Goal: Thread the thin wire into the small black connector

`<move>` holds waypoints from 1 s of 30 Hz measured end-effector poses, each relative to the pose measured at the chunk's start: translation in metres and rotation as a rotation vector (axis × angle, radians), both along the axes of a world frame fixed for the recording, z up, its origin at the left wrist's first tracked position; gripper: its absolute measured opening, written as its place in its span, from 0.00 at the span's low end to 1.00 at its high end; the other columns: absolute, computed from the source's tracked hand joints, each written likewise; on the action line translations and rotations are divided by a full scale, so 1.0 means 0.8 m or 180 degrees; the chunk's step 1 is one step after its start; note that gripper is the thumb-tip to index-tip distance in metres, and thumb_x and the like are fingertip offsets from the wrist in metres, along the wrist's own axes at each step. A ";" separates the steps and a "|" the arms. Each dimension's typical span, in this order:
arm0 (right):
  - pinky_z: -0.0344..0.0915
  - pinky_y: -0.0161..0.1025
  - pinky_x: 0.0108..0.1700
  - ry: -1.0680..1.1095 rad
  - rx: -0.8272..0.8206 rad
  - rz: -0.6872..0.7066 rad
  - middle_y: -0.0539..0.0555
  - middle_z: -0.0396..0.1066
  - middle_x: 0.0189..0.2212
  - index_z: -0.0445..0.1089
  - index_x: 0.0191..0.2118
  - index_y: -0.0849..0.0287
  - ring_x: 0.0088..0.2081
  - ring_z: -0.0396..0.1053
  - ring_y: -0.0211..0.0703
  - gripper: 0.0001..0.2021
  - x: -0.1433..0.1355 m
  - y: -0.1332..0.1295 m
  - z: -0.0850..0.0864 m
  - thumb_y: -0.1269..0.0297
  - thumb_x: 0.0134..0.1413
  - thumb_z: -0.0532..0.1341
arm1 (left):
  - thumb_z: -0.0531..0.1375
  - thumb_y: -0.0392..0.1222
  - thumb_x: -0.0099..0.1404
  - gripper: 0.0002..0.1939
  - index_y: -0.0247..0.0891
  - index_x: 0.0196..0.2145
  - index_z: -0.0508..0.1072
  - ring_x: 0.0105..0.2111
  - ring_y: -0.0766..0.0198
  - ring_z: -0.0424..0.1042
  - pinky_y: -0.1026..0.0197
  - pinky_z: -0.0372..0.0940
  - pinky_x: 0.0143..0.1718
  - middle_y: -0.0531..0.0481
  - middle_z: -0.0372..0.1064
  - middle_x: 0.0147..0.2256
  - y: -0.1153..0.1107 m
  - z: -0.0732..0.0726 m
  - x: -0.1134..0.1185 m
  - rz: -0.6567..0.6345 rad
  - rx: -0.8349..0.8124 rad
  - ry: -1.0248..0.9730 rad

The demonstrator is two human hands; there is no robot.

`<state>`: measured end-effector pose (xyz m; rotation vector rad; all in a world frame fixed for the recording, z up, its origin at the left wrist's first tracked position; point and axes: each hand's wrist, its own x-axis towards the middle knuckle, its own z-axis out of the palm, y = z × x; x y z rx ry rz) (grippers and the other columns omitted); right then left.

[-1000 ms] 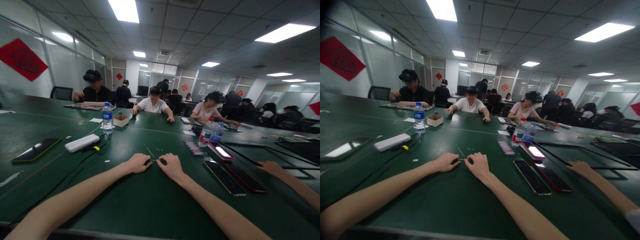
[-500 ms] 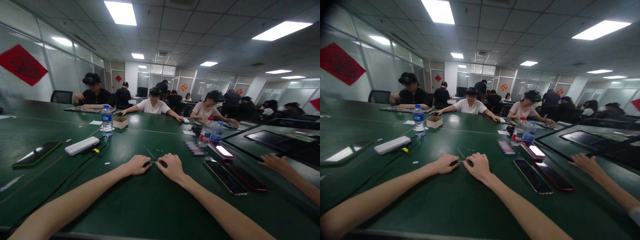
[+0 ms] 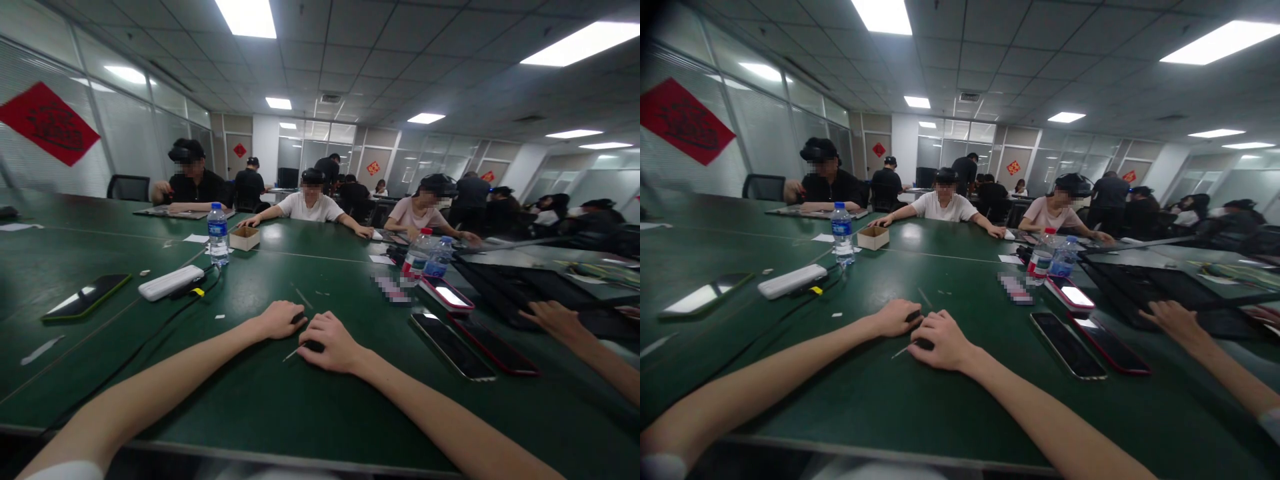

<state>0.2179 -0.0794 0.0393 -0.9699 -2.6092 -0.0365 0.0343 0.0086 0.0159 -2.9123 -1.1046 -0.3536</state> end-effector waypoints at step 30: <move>0.57 0.40 0.40 0.0228 0.0084 -0.1417 0.53 0.72 0.35 0.72 0.38 0.54 0.38 0.65 0.43 0.18 0.040 0.045 -0.013 0.49 0.62 0.51 | 0.49 0.49 0.68 0.14 0.39 0.36 0.70 0.32 0.56 0.73 0.59 0.63 0.33 0.45 0.73 0.33 0.000 -0.002 0.001 -0.0096 0.0062 -0.0026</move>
